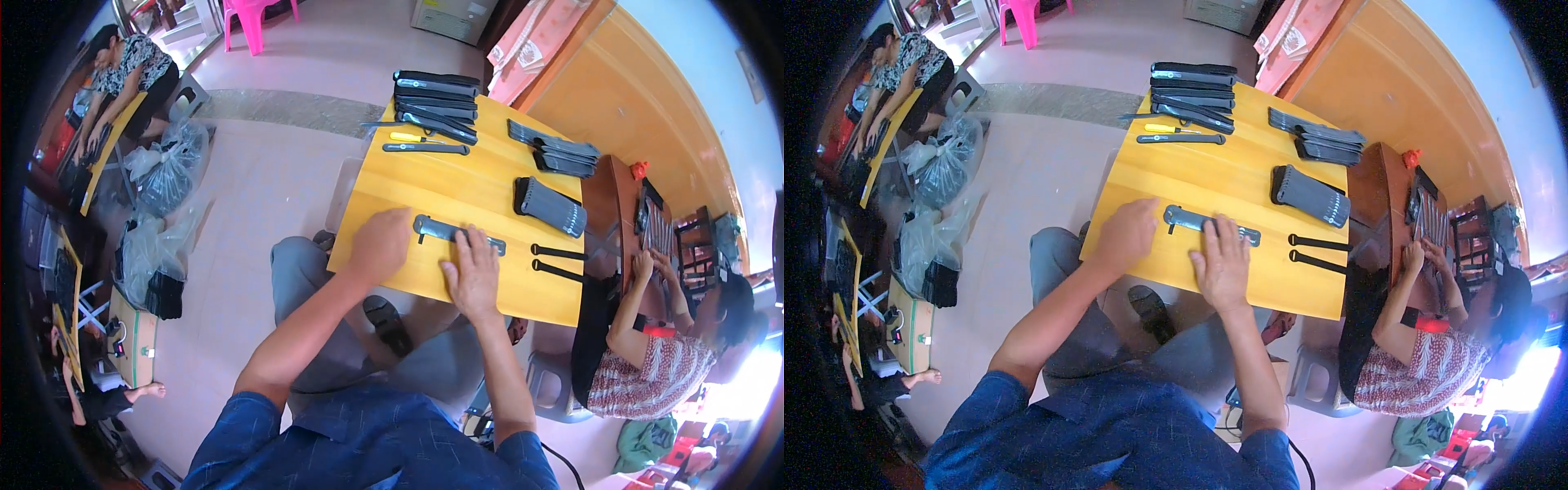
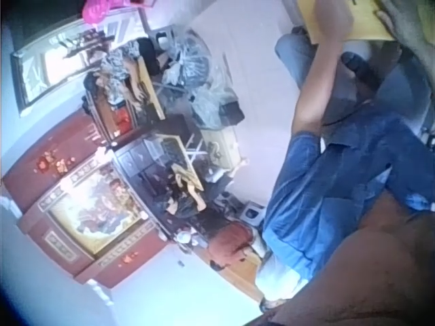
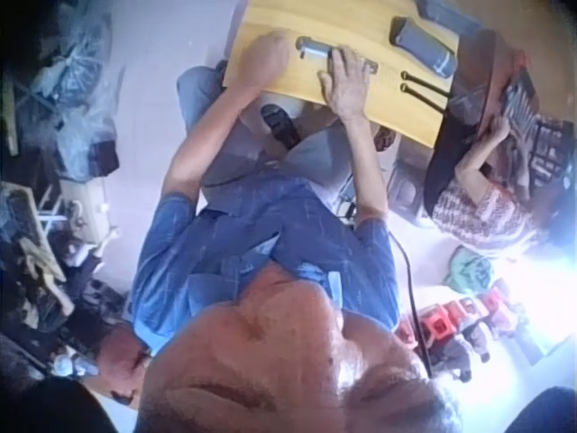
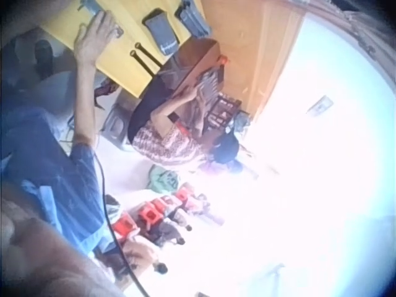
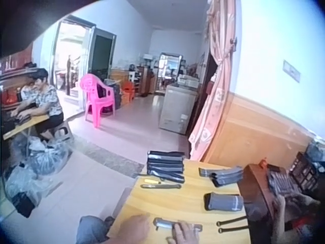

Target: Assembling plastic and metal components onto textile straps at a workshop table.

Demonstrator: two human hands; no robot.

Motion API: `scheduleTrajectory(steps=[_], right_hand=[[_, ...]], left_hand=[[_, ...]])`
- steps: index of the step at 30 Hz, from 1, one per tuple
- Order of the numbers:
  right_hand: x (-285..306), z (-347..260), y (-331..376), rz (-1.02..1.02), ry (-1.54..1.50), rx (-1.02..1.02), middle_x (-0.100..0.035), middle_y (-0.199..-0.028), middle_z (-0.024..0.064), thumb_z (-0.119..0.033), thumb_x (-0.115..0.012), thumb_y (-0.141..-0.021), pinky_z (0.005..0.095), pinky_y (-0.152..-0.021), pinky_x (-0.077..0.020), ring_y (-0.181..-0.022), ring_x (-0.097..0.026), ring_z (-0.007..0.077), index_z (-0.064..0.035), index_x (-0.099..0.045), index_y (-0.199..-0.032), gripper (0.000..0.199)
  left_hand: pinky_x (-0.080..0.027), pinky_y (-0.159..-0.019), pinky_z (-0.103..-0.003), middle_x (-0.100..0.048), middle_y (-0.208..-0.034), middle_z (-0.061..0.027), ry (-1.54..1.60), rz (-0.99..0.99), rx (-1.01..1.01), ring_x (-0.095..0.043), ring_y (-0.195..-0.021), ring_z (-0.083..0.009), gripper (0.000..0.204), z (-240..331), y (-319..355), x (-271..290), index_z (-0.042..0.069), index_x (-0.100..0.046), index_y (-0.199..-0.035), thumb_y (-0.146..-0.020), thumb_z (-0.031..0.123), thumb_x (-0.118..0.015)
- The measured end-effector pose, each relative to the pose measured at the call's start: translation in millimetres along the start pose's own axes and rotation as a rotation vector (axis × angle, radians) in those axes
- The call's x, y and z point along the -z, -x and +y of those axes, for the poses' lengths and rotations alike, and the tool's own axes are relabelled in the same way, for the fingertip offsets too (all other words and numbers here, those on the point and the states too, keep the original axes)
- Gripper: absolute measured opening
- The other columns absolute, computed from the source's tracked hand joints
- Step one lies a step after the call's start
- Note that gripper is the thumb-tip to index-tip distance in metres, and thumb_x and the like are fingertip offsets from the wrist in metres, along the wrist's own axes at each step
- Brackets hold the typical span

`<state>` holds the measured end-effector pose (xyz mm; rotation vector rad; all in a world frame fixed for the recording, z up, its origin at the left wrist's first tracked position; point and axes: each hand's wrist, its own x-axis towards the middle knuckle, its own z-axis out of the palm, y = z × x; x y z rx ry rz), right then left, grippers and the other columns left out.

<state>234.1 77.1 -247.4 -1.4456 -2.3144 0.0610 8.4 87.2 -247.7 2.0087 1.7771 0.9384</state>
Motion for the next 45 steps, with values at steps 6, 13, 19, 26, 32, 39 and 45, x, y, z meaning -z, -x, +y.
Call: scheduleTrajectory(steps=[6,13,19,26,32,39,45], right_hand=[[-13.2,-3.4,2.1,-0.166,0.023,0.005,-0.029,-0.167,0.0166,-0.037,-0.057,-0.101,0.0619,-0.122,-0.0220,-0.155,-0.026,0.0359,-0.0046,-0.042,-0.155,0.065],[-6.0,17.7,8.6,-0.231,0.027,-0.027,-0.027,-0.169,0.0150,-0.047,-0.053,-0.102,0.0580,-0.123,-0.0229,-0.156,-0.024,0.0346,-0.0059,-0.035,-0.159,0.072],[2.8,58.2,32.4,-0.203,0.063,-0.146,-0.022,-0.171,0.0147,-0.056,-0.048,-0.102,0.0554,-0.125,-0.0202,-0.158,-0.020,0.0330,-0.0044,-0.030,-0.161,0.081],[-2.2,58.4,40.1,-0.203,0.127,-0.307,-0.020,-0.171,0.0145,-0.063,-0.043,-0.101,0.0596,-0.125,-0.0158,-0.159,-0.016,0.0321,-0.0036,-0.026,-0.162,0.087],[-1.0,53.0,38.7,-0.214,0.133,-0.393,-0.020,-0.171,0.0151,-0.066,-0.042,-0.101,0.0625,-0.124,-0.0147,-0.158,-0.017,0.0327,-0.0020,-0.024,-0.162,0.090],[-4.0,57.4,42.0,-0.204,0.145,-0.371,-0.021,-0.171,0.0145,-0.065,-0.042,-0.101,0.0630,-0.124,-0.0150,-0.158,-0.018,0.0332,-0.0027,-0.025,-0.162,0.089],[-5.2,56.9,42.7,-0.187,0.124,-0.368,-0.021,-0.171,0.0147,-0.064,-0.044,-0.101,0.0628,-0.124,-0.0145,-0.158,-0.018,0.0334,-0.0032,-0.026,-0.162,0.088]], left_hand=[[-0.025,-0.122,-0.058,-0.032,-0.165,-0.0187,-0.228,-0.225,-0.329,-0.024,-0.156,-0.0343,0.070,18.9,21.0,-22.4,-0.002,-0.039,-0.154,-0.100,0.037,-0.058],[-0.023,-0.124,-0.056,-0.030,-0.166,-0.0189,-0.237,-0.344,-0.282,-0.023,-0.157,-0.0345,0.080,8.0,15.9,-27.8,-0.001,-0.036,-0.157,-0.099,0.050,-0.057],[-0.022,-0.125,-0.055,-0.028,-0.167,-0.0185,-0.238,-0.349,-0.276,-0.021,-0.157,-0.0340,0.083,9.8,15.0,-28.6,-0.001,-0.036,-0.157,-0.097,0.051,-0.059],[-0.017,-0.126,-0.052,-0.027,-0.168,-0.0171,-0.286,-0.385,-0.258,-0.019,-0.158,-0.0309,0.083,9.9,13.6,-30.1,0.000,-0.035,-0.158,-0.097,0.051,-0.058],[-0.019,-0.125,-0.054,-0.026,-0.168,-0.0185,-0.317,-0.364,-0.302,-0.020,-0.157,-0.0342,0.085,6.2,14.9,-32.1,-0.001,-0.032,-0.158,-0.097,0.052,-0.057],[-0.016,-0.126,-0.053,-0.025,-0.169,-0.0180,-0.302,-0.356,-0.243,-0.018,-0.158,-0.0353,0.087,-3.0,21.8,-20.6,0.000,-0.030,-0.159,-0.096,0.052,-0.059],[-0.023,-0.123,-0.056,-0.030,-0.165,-0.0199,-0.284,-0.284,-0.281,-0.026,-0.154,-0.0398,0.083,-15.1,25.9,-14.9,-0.002,-0.032,-0.157,-0.098,0.049,-0.059]])
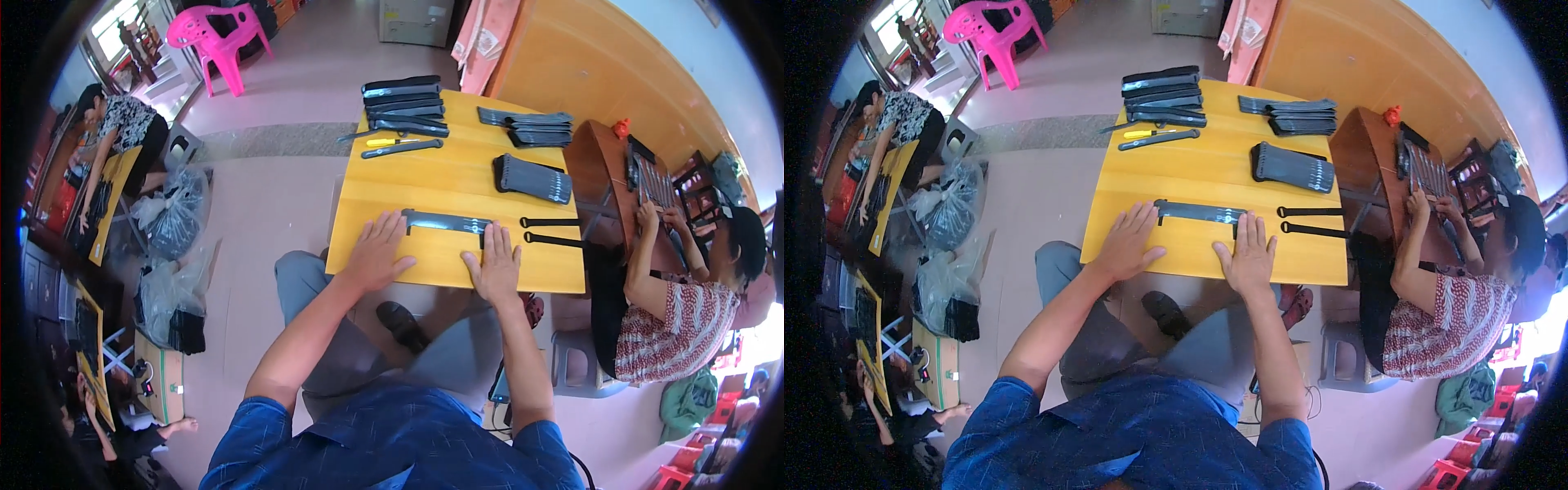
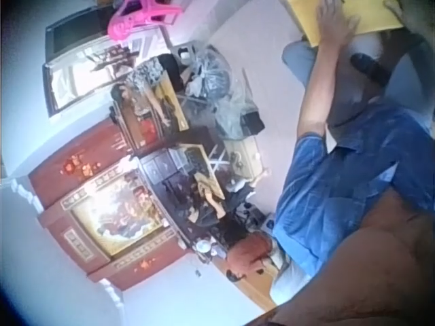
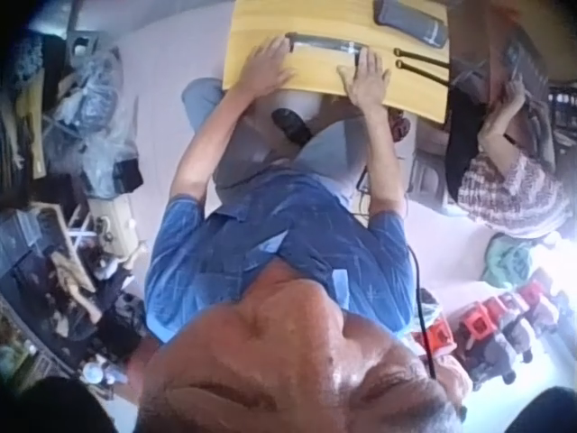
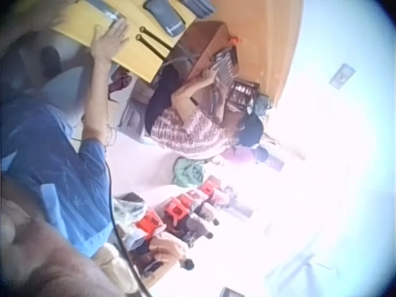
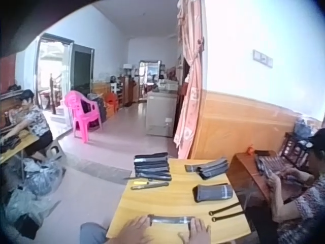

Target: Assembling plastic and metal components onto textile straps at a workshop table.

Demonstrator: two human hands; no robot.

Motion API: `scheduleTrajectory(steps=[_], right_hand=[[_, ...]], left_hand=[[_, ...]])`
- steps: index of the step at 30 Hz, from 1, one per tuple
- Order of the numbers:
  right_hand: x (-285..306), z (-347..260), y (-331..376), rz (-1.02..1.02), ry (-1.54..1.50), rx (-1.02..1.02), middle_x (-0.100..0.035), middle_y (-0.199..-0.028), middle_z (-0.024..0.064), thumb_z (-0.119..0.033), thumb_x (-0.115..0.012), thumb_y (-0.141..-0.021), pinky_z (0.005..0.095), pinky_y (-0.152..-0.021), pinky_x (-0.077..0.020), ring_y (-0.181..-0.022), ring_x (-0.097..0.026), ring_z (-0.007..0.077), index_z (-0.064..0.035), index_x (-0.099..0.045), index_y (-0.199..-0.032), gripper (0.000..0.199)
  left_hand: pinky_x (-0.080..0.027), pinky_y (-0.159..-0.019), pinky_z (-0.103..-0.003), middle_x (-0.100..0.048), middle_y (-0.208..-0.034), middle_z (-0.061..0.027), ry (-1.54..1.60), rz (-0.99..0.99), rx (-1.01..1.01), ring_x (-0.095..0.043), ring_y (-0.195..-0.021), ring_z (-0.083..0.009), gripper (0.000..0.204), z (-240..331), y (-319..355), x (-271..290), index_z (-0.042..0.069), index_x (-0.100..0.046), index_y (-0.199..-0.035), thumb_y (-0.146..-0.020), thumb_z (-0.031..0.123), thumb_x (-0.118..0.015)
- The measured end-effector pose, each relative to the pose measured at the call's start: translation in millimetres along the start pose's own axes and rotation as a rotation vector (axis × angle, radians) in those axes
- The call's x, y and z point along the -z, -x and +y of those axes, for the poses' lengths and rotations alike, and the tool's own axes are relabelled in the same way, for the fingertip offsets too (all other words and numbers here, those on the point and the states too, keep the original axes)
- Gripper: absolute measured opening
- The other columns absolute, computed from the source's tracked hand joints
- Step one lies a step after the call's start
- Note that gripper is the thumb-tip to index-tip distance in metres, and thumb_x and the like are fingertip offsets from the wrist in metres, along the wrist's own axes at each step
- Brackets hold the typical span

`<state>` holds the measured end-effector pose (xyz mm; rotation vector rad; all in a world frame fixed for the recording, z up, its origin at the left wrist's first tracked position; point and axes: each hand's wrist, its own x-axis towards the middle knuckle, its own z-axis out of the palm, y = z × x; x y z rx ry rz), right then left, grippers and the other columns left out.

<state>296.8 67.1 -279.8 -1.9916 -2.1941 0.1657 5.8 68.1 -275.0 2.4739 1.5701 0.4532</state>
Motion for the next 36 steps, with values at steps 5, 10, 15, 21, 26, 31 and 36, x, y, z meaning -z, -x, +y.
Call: scheduleTrajectory(steps=[5,10,15,21,26,31,36], right_hand=[[-0.1,1.0,0.8,0.065,-0.025,0.016,-0.025,-0.170,0.0140,-0.059,-0.050,-0.101,0.0630,-0.123,-0.0159,-0.157,-0.020,0.0337,-0.0046,-0.028,-0.162,0.085],[3.1,-3.0,0.8,0.027,-0.018,0.009,-0.025,-0.170,0.0140,-0.059,-0.051,-0.100,0.0629,-0.123,-0.0160,-0.158,-0.020,0.0337,-0.0048,-0.028,-0.162,0.085],[10.5,-8.6,-0.6,-0.015,-0.019,-0.010,-0.023,-0.171,0.0142,-0.055,-0.054,-0.100,0.0620,-0.124,-0.0136,-0.158,-0.018,0.0337,-0.0052,-0.025,-0.163,0.085],[12.5,-8.8,-3.2,-0.056,-0.009,-0.034,-0.024,-0.170,0.0170,-0.049,-0.061,-0.096,0.0585,-0.125,-0.0098,-0.158,-0.019,0.0356,-0.0035,-0.026,-0.162,0.087],[15.3,-9.6,-5.3,-0.104,-0.006,-0.055,-0.025,-0.169,0.0207,-0.049,-0.061,-0.096,0.0570,-0.125,-0.0084,-0.158,-0.018,0.0378,-0.0004,-0.026,-0.161,0.089],[11.8,-7.5,-5.7,-0.067,-0.010,-0.027,-0.026,-0.168,0.0229,-0.048,-0.058,-0.096,0.0549,-0.125,-0.0080,-0.157,-0.021,0.0388,0.0000,-0.026,-0.161,0.087],[11.6,-7.7,-7.3,-0.069,-0.004,-0.026,-0.027,-0.167,0.0229,-0.053,-0.055,-0.097,0.0540,-0.125,-0.0085,-0.157,-0.022,0.0385,0.0005,-0.026,-0.161,0.088]], left_hand=[[-0.023,-0.123,-0.055,-0.033,-0.163,-0.0210,0.021,0.036,0.031,-0.027,-0.153,-0.0404,0.081,1.0,0.1,-0.9,-0.003,-0.036,-0.155,-0.097,0.049,-0.060],[-0.023,-0.124,-0.055,-0.034,-0.161,-0.0228,0.026,0.016,0.095,-0.028,-0.152,-0.0416,0.079,1.3,-0.3,0.0,-0.004,-0.039,-0.153,-0.097,0.047,-0.061],[-0.021,-0.125,-0.054,-0.033,-0.162,-0.0217,0.094,0.009,0.098,-0.027,-0.153,-0.0400,0.081,1.8,-1.8,7.2,-0.003,-0.041,-0.152,-0.092,0.043,-0.068],[-0.024,-0.122,-0.057,-0.035,-0.159,-0.0243,0.173,-0.052,0.121,-0.031,-0.148,-0.0457,0.082,1.5,-8.9,13.9,-0.005,-0.043,-0.148,-0.087,0.040,-0.073],[-0.026,-0.121,-0.059,-0.036,-0.160,-0.0244,0.179,-0.108,0.134,-0.032,-0.148,-0.0455,0.082,-1.0,-10.8,13.8,-0.004,-0.044,-0.148,-0.087,0.045,-0.071],[-0.028,-0.119,-0.061,-0.035,-0.161,-0.0247,0.195,-0.144,0.138,-0.032,-0.149,-0.0459,0.082,-4.5,-11.1,15.7,-0.003,-0.045,-0.149,-0.088,0.047,-0.069],[-0.028,-0.119,-0.061,-0.036,-0.161,-0.0243,0.207,-0.156,0.143,-0.032,-0.150,-0.0454,0.081,-5.6,-10.7,15.6,-0.002,-0.045,-0.149,-0.089,0.048,-0.067]])
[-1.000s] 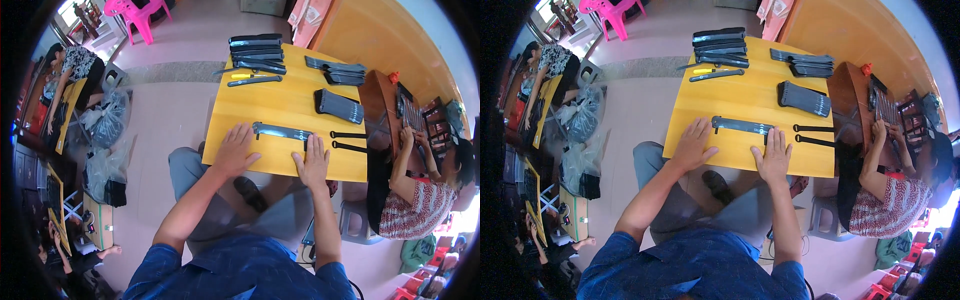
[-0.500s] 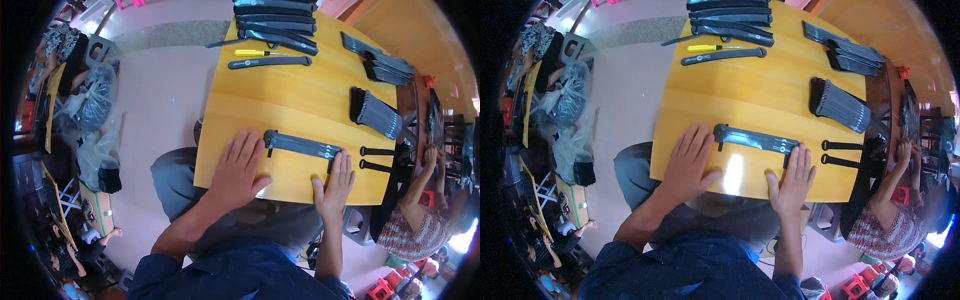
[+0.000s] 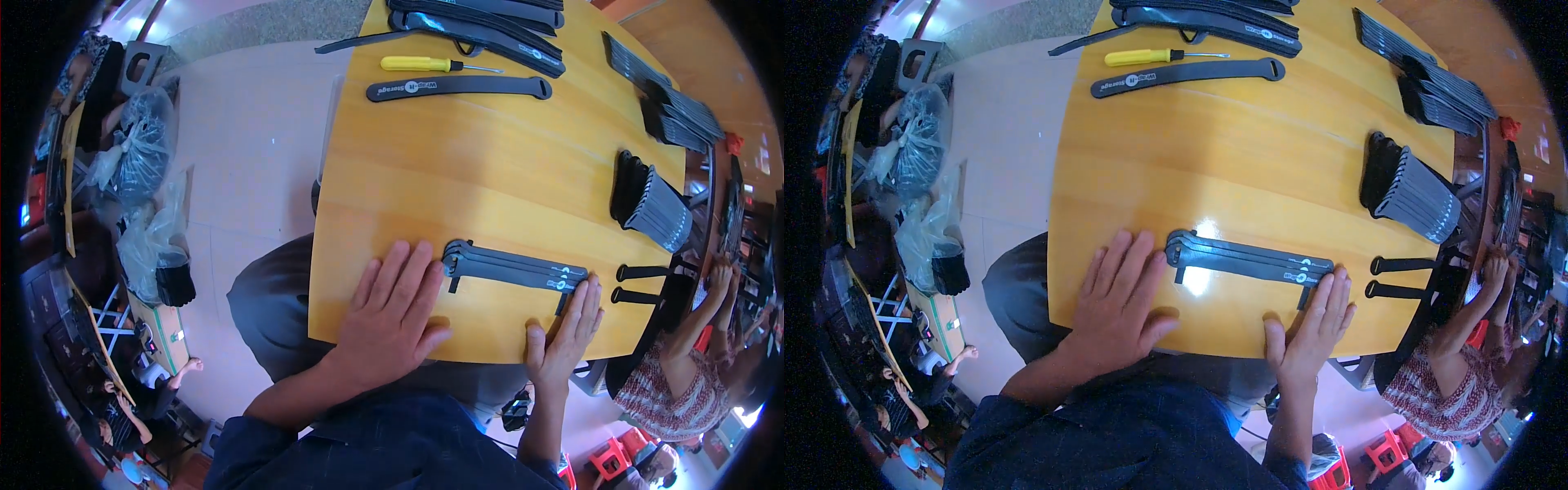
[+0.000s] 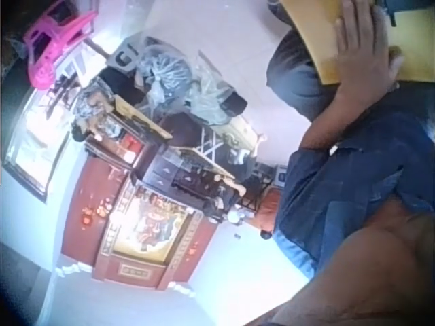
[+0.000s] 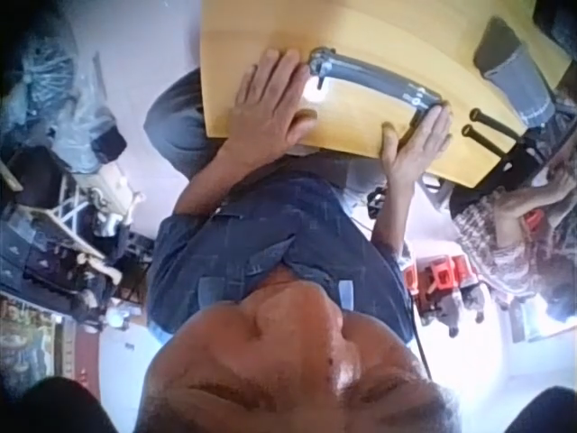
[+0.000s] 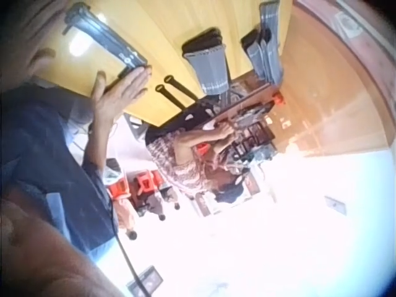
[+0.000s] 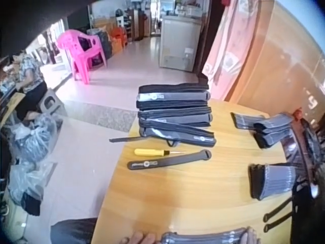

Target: Assembling plastic and metal components onto textile straps at a workshop table.

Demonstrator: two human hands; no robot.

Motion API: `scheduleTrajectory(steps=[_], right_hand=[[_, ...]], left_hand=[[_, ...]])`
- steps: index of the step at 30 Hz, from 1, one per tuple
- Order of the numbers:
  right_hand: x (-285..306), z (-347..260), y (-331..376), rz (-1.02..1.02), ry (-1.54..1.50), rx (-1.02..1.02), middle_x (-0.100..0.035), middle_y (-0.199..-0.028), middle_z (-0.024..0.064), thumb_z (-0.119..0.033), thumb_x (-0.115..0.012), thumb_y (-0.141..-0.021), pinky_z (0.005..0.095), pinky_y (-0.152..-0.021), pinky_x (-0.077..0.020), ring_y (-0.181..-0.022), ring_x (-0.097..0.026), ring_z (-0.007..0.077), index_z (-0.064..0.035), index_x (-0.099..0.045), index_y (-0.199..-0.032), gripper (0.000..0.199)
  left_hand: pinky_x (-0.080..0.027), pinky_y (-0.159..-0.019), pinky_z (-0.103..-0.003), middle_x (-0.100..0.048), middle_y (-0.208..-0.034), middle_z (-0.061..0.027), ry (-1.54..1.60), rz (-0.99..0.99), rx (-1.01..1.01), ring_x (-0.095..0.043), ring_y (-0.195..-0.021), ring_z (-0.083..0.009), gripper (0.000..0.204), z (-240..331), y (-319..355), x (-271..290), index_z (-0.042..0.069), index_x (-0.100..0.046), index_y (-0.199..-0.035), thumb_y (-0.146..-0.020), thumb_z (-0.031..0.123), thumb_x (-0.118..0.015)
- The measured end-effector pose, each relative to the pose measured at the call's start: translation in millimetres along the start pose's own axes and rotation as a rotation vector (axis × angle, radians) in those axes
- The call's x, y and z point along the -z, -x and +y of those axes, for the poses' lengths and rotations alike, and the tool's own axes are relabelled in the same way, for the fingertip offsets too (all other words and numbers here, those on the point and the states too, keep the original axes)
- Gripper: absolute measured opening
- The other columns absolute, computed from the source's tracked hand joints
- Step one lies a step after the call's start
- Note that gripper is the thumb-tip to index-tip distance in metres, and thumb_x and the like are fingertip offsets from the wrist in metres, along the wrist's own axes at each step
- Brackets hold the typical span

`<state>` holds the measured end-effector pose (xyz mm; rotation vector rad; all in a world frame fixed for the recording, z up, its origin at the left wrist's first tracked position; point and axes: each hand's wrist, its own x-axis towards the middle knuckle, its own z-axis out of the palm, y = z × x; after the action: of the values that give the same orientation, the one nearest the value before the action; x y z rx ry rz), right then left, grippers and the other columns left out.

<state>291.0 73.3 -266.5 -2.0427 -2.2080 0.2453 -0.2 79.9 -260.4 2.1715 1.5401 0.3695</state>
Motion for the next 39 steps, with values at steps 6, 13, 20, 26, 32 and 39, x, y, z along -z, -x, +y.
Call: scheduleTrajectory(steps=[6,13,20,26,32,39], right_hand=[[2.6,0.6,2.0,-0.006,0.004,-0.006,-0.027,-0.167,0.0233,-0.055,-0.056,-0.097,0.0549,-0.125,-0.0084,-0.157,-0.021,0.0387,0.0009,-0.026,-0.161,0.090],[3.1,-0.9,4.1,0.002,-0.038,-0.009,-0.024,-0.169,0.0218,-0.050,-0.064,-0.094,0.0592,-0.124,-0.0088,-0.157,-0.021,0.0381,0.0001,-0.026,-0.161,0.092],[6.7,2.2,8.6,0.057,-0.071,0.026,-0.024,-0.170,0.0173,-0.057,-0.057,-0.097,0.0618,-0.123,-0.0122,-0.157,-0.020,0.0361,-0.0018,-0.030,-0.160,0.089],[-1.8,17.8,14.4,0.146,-0.026,0.085,-0.029,-0.167,0.0166,-0.058,-0.053,-0.099,0.0624,-0.122,-0.0209,-0.156,-0.024,0.0361,-0.0013,-0.036,-0.157,0.082],[17.4,60.9,24.7,0.276,-0.066,-0.038,-0.036,-0.163,0.0200,-0.049,-0.060,-0.098,0.0599,-0.121,-0.0258,-0.153,-0.030,0.0384,-0.0010,-0.038,-0.156,0.078],[15.6,98.2,29.2,0.254,-0.032,-0.082,-0.043,-0.157,0.0206,-0.045,-0.064,-0.096,0.0566,-0.117,-0.0324,-0.146,-0.039,0.0396,0.0011,-0.047,-0.148,0.072]], left_hand=[[-0.026,-0.120,-0.059,-0.036,-0.161,-0.0237,0.004,0.007,-0.002,-0.032,-0.150,-0.0447,0.082,2.1,1.1,-0.4,-0.002,-0.045,-0.150,-0.088,0.047,-0.069],[-0.022,-0.122,-0.059,-0.031,-0.163,-0.0238,0.002,0.059,-0.011,-0.027,-0.152,-0.0454,0.090,1.6,3.6,-4.7,0.000,-0.032,-0.157,-0.088,0.043,-0.069],[-0.018,-0.124,-0.059,-0.024,-0.167,-0.0194,-0.096,0.046,-0.084,-0.020,-0.155,-0.0421,0.085,30.8,-3.2,4.7,0.000,-0.032,-0.158,-0.091,0.037,-0.068],[-0.021,-0.123,-0.059,-0.025,-0.167,-0.0188,-0.106,0.114,-0.083,-0.022,-0.154,-0.0421,0.080,29.5,-6.7,-13.5,0.003,-0.033,-0.158,-0.094,0.037,-0.068],[-0.024,-0.122,-0.057,-0.030,-0.163,-0.0250,-0.107,0.308,-0.163,-0.028,-0.150,-0.0484,0.073,39.5,34.6,9.0,0.004,-0.038,-0.156,-0.095,0.033,-0.066],[-0.032,-0.118,-0.056,-0.037,-0.157,-0.0273,-0.014,0.285,-0.278,-0.037,-0.143,-0.0500,0.067,49.4,79.3,-12.1,0.002,-0.044,-0.150,-0.094,0.032,-0.068]])
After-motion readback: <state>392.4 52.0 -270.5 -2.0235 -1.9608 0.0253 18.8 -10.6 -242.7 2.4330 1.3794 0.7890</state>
